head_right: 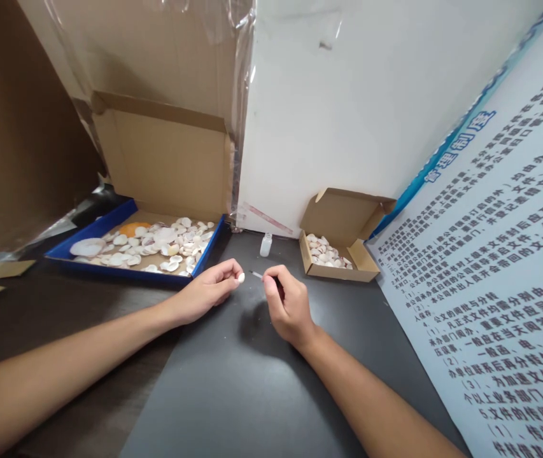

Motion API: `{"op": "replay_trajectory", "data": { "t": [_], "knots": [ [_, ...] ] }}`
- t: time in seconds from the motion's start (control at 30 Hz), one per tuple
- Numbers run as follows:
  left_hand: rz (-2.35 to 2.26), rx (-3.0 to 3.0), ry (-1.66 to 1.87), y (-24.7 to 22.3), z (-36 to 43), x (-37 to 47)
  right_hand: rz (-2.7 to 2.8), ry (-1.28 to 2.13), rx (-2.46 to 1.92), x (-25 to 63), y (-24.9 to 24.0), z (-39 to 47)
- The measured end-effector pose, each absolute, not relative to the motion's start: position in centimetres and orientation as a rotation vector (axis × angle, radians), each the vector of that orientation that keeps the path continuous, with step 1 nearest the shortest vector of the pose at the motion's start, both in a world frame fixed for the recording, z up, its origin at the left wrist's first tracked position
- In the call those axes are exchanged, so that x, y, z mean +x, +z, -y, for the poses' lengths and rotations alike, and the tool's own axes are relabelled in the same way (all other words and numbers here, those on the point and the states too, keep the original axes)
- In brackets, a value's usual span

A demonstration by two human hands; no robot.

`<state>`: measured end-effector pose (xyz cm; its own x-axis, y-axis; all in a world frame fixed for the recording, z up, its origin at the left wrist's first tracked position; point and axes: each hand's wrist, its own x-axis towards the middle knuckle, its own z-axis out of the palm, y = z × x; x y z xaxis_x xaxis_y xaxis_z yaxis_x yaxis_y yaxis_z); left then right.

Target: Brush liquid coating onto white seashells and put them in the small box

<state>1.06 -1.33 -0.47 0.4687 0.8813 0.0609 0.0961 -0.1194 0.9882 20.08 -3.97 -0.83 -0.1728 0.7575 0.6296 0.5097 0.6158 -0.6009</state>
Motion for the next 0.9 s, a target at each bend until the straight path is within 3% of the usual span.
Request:
{"op": "replay_trajectory", "data": {
  "t": [0.9],
  "knots": [
    [-0.914, 1.582, 0.816, -0.54, 0.96, 0.94, 1.882, 0.283, -1.052, 19.76, -0.93, 4.06]
  ]
}}
